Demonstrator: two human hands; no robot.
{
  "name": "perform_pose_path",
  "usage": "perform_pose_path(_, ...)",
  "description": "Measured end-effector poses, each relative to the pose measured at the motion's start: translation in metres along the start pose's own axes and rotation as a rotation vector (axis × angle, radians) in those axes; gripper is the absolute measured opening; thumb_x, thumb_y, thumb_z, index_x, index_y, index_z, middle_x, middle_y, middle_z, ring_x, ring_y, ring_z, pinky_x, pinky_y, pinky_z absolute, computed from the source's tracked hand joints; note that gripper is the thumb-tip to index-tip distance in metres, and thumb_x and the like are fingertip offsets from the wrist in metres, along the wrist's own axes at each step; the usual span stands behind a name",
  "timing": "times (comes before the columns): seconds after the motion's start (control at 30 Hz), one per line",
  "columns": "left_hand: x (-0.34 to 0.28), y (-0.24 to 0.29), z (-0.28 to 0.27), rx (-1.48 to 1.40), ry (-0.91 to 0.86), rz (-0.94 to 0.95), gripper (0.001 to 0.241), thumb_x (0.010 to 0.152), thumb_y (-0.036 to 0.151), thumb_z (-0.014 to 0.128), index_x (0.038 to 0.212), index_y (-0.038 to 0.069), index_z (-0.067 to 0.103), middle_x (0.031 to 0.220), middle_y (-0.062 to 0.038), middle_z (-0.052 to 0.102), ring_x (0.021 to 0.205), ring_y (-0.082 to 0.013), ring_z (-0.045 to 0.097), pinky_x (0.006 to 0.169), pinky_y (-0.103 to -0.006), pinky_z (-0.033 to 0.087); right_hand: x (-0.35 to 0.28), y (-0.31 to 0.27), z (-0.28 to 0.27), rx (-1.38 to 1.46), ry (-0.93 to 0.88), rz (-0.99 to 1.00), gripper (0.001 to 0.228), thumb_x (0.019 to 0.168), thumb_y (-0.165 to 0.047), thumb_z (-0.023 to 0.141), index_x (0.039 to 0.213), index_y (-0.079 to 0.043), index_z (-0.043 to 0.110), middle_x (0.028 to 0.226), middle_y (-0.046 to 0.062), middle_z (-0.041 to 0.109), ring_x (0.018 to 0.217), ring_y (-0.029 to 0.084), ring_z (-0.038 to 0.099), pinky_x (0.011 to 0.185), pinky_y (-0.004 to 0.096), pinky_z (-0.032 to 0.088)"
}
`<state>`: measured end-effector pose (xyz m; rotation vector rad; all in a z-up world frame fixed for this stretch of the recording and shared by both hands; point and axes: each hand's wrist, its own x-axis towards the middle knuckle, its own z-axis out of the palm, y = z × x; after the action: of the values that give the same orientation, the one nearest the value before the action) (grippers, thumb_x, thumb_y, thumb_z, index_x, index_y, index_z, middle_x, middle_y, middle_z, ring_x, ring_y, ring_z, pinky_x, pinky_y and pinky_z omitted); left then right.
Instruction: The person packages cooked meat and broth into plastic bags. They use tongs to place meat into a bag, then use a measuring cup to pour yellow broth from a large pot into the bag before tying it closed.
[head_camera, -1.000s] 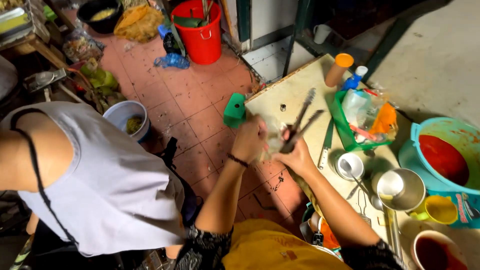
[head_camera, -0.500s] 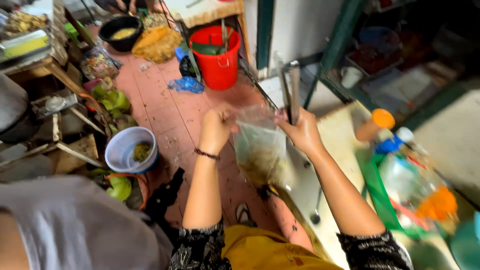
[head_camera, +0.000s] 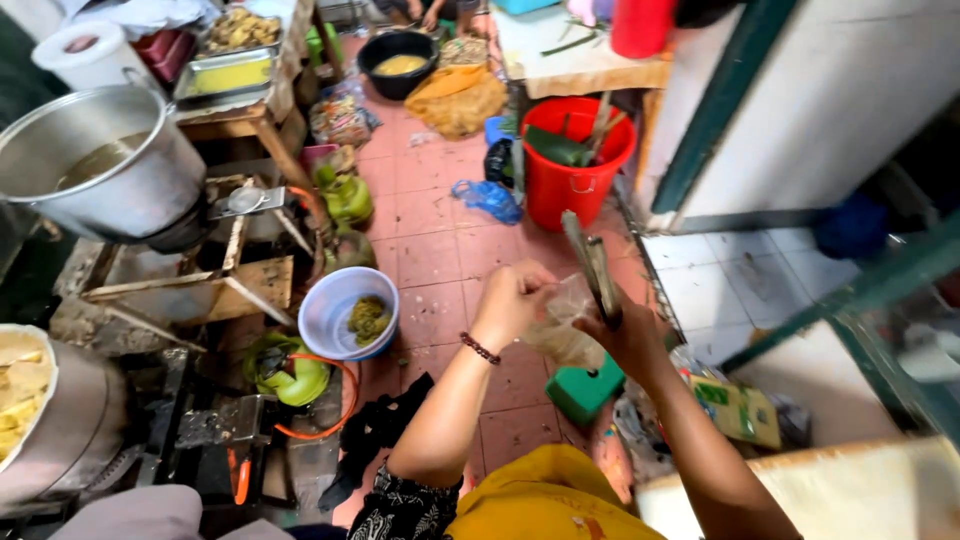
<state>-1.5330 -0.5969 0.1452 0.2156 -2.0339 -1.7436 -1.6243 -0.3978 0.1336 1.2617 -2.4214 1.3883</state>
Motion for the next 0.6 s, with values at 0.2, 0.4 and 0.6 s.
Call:
perform_pose_path(0.2, 0.082, 0.024, -0.073, 0.115, -0.058, 0.189, 0.042, 0.083, 0.012, 0.082, 0.119, -0.001, 0.064, 0.112, -0.012, 0.069, 0.1, -0.017, 0.064, 0.085, -0.0341, 0.053, 0.142, 0.031, 0.066, 0.074, -0.103, 0.098, 0.024, 0.094, -0.027, 0.078, 0.1, -0.005, 0.076, 0.06, 0.015, 0.049, 0.059, 0.012, 0.049, 0.056, 0.036, 0.046)
perform_pose_path(0.4, 0.183, -0.155, -0.088, 0.04, -0.275, 0.208, 0.036, 0.102, 0.021, 0.067, 0.132, 0.002, 0.06, 0.134, -0.012, 0.06, 0.131, -0.0232, 0.052, 0.114, -0.0406, 0.042, 0.297, 0.025, 0.116, 0.379, -0.181, -0.141, 0.02, 0.089, -0.024, 0.073, 0.092, -0.005, 0.073, 0.069, 0.006, 0.069, 0.065, 0.008, 0.063, 0.06, 0.033, 0.054)
perform_pose_path(0.6, 0.289, -0.151, -0.169, -0.248, -0.236, -0.081, 0.032, 0.113, 0.027, 0.051, 0.128, 0.001, 0.062, 0.117, -0.005, 0.067, 0.111, -0.0148, 0.062, 0.101, -0.0343, 0.051, 0.458, 0.041, 0.177, 0.238, -0.386, -0.063, 0.026, 0.085, -0.025, 0.079, 0.091, 0.0, 0.07, 0.066, 0.014, 0.061, 0.055, 0.013, 0.054, 0.058, 0.035, 0.05)
